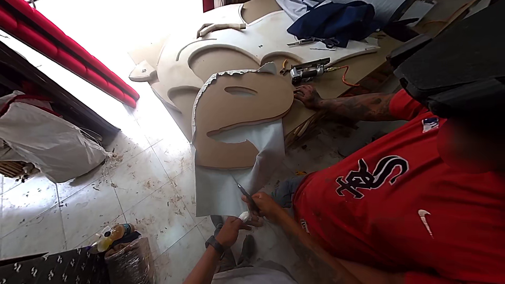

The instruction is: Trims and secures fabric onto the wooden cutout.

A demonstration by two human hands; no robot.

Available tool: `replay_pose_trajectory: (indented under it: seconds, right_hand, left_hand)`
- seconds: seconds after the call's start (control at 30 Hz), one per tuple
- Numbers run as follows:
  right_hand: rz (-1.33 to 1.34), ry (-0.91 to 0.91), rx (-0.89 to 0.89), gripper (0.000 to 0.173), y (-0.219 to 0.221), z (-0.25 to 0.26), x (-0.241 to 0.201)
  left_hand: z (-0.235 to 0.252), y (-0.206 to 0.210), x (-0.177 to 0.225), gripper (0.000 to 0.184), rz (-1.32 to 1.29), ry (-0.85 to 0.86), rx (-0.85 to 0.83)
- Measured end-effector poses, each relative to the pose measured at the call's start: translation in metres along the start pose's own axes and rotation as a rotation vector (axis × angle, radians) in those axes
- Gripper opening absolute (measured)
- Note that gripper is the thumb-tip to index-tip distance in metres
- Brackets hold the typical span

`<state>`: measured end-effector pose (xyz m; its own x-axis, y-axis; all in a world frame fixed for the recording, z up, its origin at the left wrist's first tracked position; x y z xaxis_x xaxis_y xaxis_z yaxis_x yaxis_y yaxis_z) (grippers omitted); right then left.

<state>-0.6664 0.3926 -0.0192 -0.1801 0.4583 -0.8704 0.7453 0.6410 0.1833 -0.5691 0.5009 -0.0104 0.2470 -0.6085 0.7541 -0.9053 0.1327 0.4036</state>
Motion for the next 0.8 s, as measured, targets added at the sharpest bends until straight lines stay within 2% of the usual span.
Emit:
replay_pose_trajectory:
  seconds: [0.33,0.67,0.8]
  right_hand:
    - [-0.018,0.006,0.001,0.049,-0.001,-0.001,-0.001]
    - [-0.029,0.014,-0.01,0.049,-0.002,0.0,-0.002]
    - [-0.082,0.027,-0.073,0.049,-0.001,-0.009,-0.002]
  left_hand:
    - [-0.01,0.006,0.006,0.053,-0.07,0.03,-0.081]
    - [-0.017,0.002,0.008,0.054,-0.109,0.018,-0.058]
    - [-0.02,-0.003,0.007,0.053,-0.114,0.022,-0.042]
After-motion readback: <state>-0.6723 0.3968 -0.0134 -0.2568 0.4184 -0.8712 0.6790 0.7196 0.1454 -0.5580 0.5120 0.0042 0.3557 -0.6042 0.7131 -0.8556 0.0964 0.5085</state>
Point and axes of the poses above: each hand's wrist, its own z-axis towards the middle knuckle, its own y-axis out of the palm, x = y × z, the point moved 8 cm from there along z, towards the middle knuckle, and after that the axes turned 14 degrees about -y, right-handed, at the moved point
